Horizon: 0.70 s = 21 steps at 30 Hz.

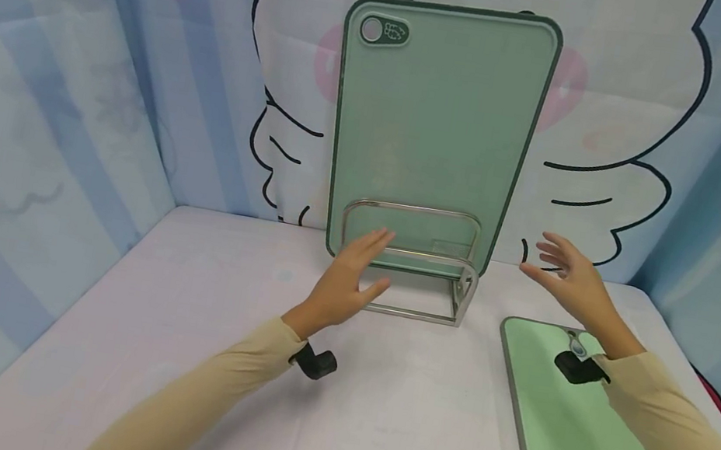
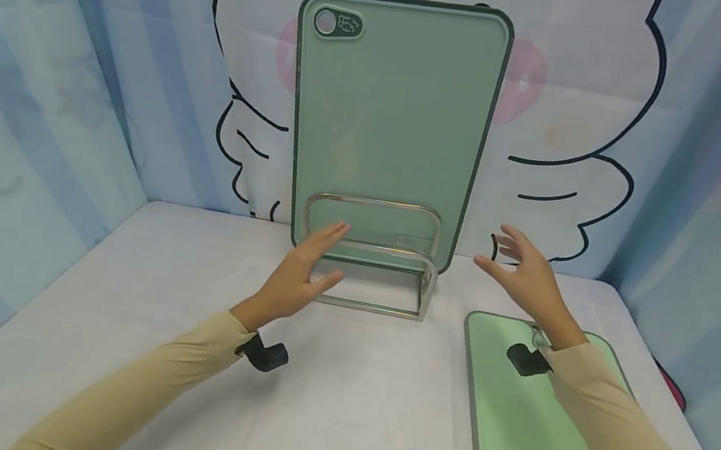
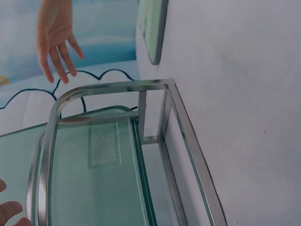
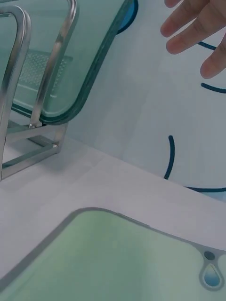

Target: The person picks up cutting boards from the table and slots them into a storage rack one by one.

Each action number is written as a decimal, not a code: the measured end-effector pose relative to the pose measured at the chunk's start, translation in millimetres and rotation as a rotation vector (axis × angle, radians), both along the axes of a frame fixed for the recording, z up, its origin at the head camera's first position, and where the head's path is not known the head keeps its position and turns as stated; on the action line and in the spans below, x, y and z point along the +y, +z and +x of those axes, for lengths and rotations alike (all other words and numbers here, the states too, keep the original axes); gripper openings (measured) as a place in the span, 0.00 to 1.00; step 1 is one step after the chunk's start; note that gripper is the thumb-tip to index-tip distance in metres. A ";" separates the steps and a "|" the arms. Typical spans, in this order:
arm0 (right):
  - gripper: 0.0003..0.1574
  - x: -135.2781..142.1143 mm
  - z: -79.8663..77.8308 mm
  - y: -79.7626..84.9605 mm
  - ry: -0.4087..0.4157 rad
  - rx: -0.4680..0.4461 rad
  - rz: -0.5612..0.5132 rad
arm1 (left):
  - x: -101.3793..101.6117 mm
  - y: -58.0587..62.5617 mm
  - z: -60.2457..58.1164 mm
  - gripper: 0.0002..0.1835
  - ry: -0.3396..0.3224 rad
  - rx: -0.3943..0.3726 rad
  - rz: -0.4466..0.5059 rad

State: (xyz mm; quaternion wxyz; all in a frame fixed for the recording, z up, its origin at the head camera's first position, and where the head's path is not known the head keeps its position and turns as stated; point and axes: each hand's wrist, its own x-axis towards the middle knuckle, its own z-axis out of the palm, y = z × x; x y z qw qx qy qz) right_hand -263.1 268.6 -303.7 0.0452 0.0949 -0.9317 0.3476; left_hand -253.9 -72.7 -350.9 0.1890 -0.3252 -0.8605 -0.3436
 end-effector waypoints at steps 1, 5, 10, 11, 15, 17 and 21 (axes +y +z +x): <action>0.51 3.4 1.9 -1.1 -0.002 -0.005 0.005 | 2.6 -0.8 1.6 0.34 0.000 0.007 -0.004; 0.49 17.4 9.8 -5.5 -0.004 0.005 0.013 | 12.4 -3.6 6.2 0.34 -0.004 0.029 -0.008; 0.48 31.4 18.7 -9.3 -0.011 0.012 0.031 | 22.1 -8.4 7.6 0.34 -0.027 0.008 -0.012; 0.48 33.8 20.2 -9.9 -0.012 0.013 0.033 | 24.2 -9.4 7.9 0.34 -0.030 0.005 -0.016; 0.47 44.6 25.4 -12.8 -0.022 0.020 0.050 | 34.0 -12.3 10.6 0.34 -0.051 0.006 -0.033; 0.46 50.3 27.3 -14.4 -0.024 0.022 0.060 | 39.2 -13.8 12.2 0.34 -0.061 0.011 -0.046; 0.47 60.3 29.3 -16.8 -0.035 0.013 0.080 | 49.2 -16.9 15.2 0.34 -0.074 0.018 -0.090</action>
